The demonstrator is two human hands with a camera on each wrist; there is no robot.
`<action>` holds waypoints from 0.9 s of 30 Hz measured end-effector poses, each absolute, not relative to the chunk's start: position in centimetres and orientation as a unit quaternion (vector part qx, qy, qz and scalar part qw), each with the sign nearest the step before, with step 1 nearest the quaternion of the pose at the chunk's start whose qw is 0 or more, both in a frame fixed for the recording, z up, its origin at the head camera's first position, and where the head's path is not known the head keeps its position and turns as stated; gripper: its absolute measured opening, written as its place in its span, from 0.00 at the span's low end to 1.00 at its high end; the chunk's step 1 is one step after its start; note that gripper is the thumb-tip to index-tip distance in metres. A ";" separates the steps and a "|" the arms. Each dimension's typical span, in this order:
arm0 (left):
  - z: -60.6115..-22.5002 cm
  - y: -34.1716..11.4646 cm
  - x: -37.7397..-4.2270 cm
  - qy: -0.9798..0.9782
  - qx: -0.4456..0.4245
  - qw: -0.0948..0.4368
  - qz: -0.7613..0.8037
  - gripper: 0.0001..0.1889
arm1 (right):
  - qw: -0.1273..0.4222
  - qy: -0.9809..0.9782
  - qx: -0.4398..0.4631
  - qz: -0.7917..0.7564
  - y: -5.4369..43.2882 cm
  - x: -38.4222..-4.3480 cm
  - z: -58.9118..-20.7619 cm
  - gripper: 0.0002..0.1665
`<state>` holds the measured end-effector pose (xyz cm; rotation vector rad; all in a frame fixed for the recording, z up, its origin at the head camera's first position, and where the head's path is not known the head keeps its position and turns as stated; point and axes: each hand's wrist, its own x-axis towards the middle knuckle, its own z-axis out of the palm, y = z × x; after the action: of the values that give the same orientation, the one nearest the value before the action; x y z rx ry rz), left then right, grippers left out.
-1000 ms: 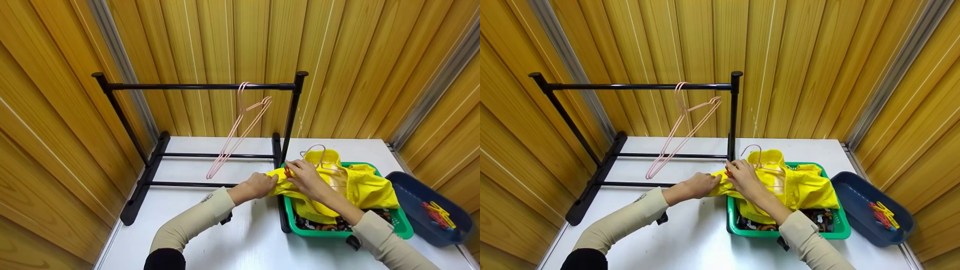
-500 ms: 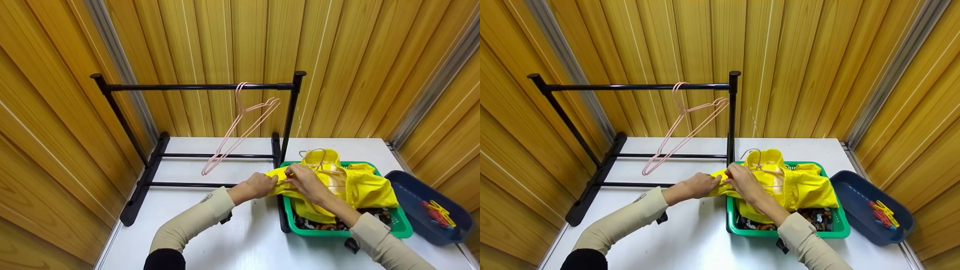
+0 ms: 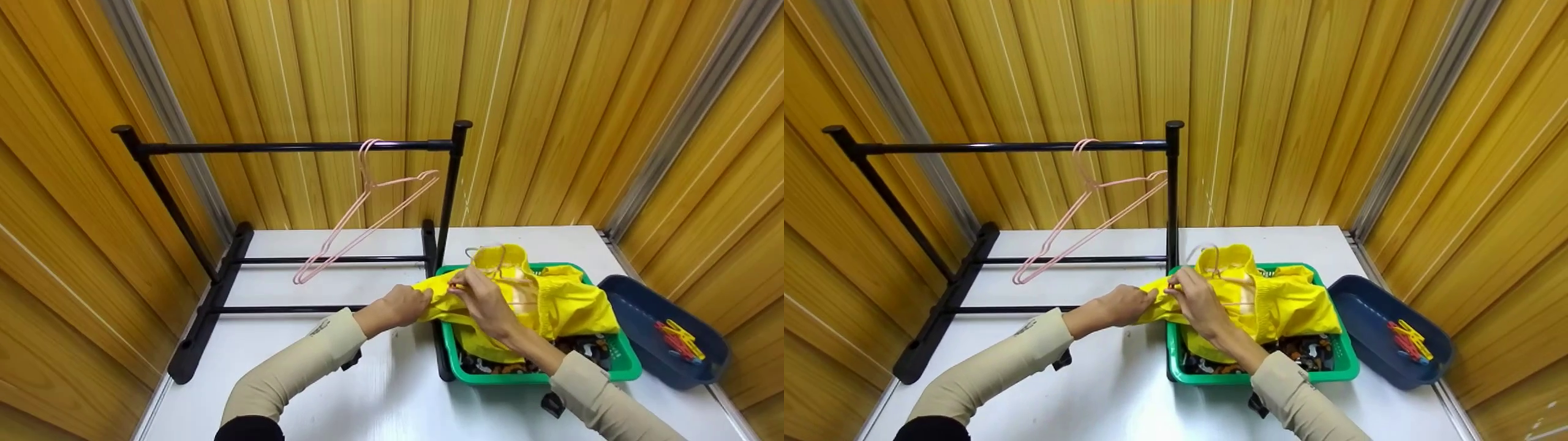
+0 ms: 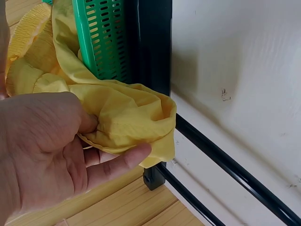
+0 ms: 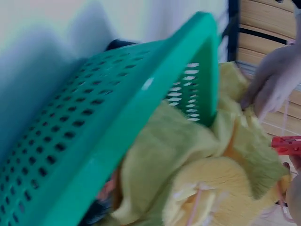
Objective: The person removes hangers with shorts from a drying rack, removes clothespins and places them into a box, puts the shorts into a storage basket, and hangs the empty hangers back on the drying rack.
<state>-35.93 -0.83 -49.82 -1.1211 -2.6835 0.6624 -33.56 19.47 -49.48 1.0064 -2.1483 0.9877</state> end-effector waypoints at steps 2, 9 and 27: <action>-49.8 -1.1 -36.0 -0.898 -0.373 0.077 0.220 0.08 | 0.313 -0.786 0.370 0.384 19.4 -33.4 -49.0 0.12; -50.2 -1.3 -35.7 -0.905 -0.368 0.072 0.202 0.08 | 0.479 -0.729 0.275 0.405 23.3 -33.3 -46.4 0.16; -50.2 -0.6 -36.0 -0.911 -0.360 0.058 0.192 0.09 | 0.319 -0.910 -0.100 0.244 52.7 -35.4 -49.4 0.15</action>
<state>-35.99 -0.59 -50.19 -1.0907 -2.7612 0.5830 -35.36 52.70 -49.37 -0.2632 -2.3943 0.6408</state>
